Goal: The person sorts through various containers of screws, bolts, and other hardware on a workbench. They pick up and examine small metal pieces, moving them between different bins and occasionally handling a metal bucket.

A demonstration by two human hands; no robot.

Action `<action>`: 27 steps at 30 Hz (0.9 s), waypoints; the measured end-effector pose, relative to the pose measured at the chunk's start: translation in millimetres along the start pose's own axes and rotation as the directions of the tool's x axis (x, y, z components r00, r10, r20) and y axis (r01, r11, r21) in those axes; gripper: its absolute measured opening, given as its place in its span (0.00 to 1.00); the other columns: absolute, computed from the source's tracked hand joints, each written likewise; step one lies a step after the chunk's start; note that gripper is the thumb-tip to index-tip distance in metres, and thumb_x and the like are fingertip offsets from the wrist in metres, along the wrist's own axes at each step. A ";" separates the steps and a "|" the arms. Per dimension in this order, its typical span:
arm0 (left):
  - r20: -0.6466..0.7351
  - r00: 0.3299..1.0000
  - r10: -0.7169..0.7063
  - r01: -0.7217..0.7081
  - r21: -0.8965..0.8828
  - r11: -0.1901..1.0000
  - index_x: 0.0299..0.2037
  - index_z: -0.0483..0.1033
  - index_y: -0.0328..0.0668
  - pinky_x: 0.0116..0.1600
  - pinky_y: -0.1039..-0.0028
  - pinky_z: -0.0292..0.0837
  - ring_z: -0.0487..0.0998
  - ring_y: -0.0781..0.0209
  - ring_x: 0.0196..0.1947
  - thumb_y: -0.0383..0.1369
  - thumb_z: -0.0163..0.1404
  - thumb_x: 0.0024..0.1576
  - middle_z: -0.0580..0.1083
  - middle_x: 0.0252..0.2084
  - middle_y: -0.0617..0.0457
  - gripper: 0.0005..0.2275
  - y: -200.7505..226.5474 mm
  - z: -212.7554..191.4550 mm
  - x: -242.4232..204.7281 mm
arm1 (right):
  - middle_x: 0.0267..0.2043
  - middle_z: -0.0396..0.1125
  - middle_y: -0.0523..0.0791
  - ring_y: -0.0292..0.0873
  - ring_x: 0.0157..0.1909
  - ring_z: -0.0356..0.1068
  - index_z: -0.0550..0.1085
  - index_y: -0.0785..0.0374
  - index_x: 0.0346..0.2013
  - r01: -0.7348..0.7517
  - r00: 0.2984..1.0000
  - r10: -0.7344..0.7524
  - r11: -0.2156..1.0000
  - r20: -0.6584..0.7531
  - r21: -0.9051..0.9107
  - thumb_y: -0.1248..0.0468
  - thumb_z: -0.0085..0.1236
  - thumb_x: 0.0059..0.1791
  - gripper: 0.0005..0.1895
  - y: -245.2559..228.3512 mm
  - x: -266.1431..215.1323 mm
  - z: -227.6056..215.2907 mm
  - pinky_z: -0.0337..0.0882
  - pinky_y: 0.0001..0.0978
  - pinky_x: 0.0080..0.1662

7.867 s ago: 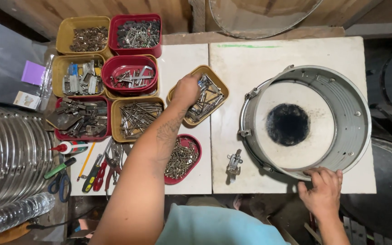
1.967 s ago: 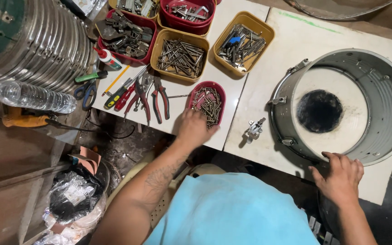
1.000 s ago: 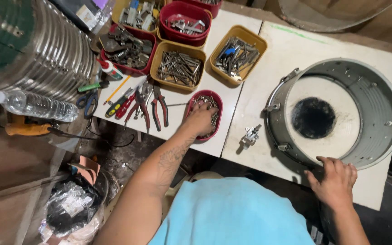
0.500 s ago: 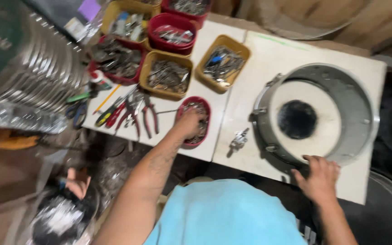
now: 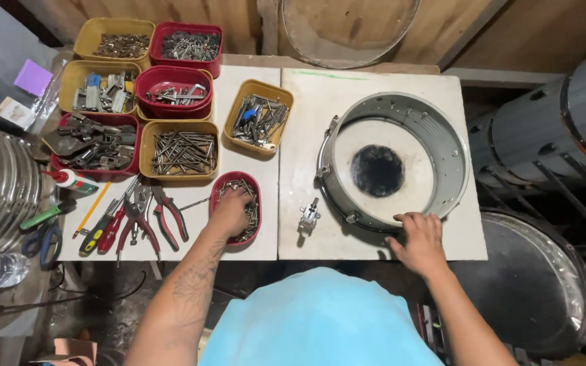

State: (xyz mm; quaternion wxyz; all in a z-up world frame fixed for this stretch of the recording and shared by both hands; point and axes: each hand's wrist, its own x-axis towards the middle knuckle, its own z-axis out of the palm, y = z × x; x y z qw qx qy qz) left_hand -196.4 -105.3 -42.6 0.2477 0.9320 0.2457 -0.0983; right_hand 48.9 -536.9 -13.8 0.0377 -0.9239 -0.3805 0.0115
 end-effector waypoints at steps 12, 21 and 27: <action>-0.095 0.995 -0.019 0.018 -0.005 1.000 0.44 0.79 0.46 0.61 0.53 0.73 0.75 0.40 0.56 0.29 0.50 0.52 0.73 0.48 0.46 0.11 -44.1 42.6 31.5 | 0.52 0.69 0.42 0.52 0.59 0.68 0.75 0.47 0.55 0.000 0.999 -0.003 0.999 -0.050 -0.054 0.49 0.71 0.37 0.32 0.1 -2.9 4.6 0.54 0.54 0.74; -0.068 0.998 0.007 -0.024 -0.259 0.966 0.59 0.70 0.25 0.71 0.55 0.64 0.68 0.38 0.64 0.07 0.35 0.49 0.69 0.60 0.32 0.26 12.1 -58.8 -19.7 | 0.69 0.58 0.52 0.56 0.74 0.51 0.69 0.47 0.65 -0.123 0.974 0.112 0.991 0.199 0.043 0.40 0.57 0.45 0.36 -37.9 15.0 -63.5 0.43 0.59 0.73; 0.221 0.970 -0.101 0.104 -0.005 0.995 0.75 0.47 0.50 0.76 0.48 0.36 0.40 0.39 0.77 0.30 0.45 0.59 0.41 0.77 0.35 0.32 44.3 -79.9 -23.5 | 0.51 0.74 0.54 0.53 0.51 0.73 0.82 0.65 0.52 0.220 0.912 -0.221 0.975 -0.345 -0.040 0.50 0.67 0.48 0.25 -22.6 17.9 -116.2 0.72 0.49 0.52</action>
